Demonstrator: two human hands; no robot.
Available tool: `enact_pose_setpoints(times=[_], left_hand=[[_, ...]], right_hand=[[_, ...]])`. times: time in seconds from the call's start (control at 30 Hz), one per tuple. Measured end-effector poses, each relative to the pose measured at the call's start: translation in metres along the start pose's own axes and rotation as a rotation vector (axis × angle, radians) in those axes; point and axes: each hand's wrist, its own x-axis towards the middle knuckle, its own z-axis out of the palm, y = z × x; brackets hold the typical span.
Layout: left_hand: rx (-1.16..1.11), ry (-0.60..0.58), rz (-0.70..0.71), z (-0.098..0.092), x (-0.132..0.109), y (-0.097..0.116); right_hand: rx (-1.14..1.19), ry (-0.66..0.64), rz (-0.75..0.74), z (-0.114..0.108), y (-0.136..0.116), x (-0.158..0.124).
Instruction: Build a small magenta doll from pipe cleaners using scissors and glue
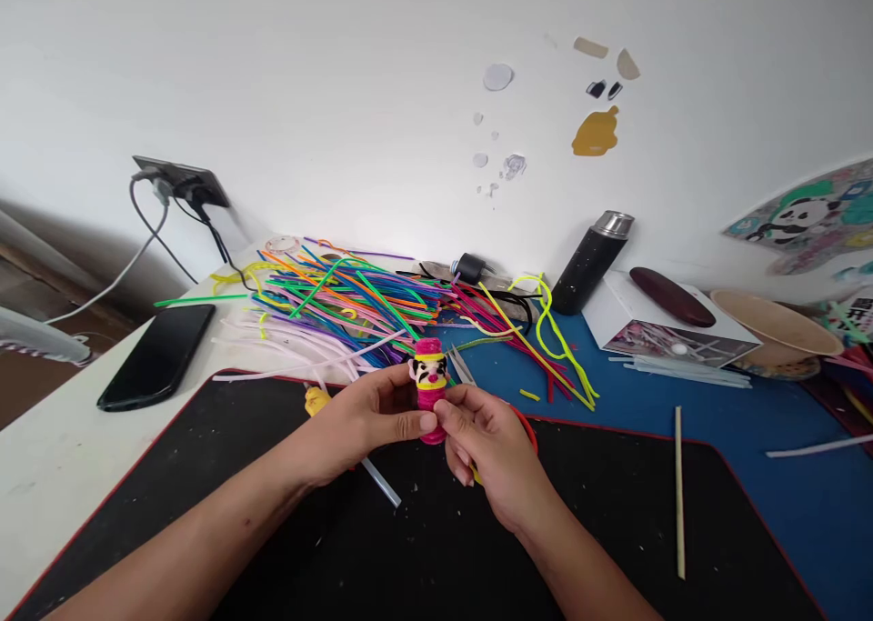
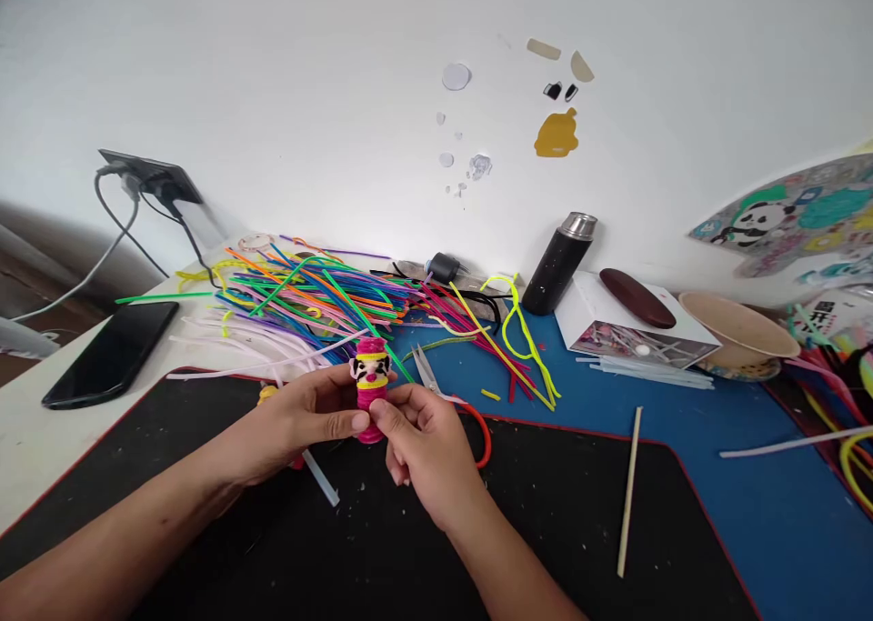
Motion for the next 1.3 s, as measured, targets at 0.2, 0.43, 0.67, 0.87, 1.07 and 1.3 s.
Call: enact_pose_setpoints(times=[0.2,0.43,0.67,0.87,1.07,1.3], left_hand=[[-0.006,0.067,0.057,-0.0062,-0.0009,-0.0016],[0.025,0.205,0.119,-0.0068,-0.0015,-0.0046],[0.059,0.231,0.168,-0.0021,-0.0007,0.0003],[0.036,0.188,0.185,-0.0020,-0.0008,-0.0001],[0.014,0.203,0.189,-0.0013,-0.0006,0.0013],[0.010,0.205,0.189,0.0008,-0.0015,0.0027]], right_hand=[[0.007,0.016,-0.001,-0.0007,-0.0015,0.0012],[-0.012,0.009,-0.008,0.0002,-0.0017,0.0003],[-0.037,-0.028,-0.014,-0.0006,0.0019,0.0006],[-0.051,-0.037,-0.019,-0.0009,0.0015,-0.0001],[-0.061,-0.046,-0.020,-0.0002,0.0011,-0.0010],[-0.058,-0.045,-0.015,0.0007,-0.0008,-0.0022]])
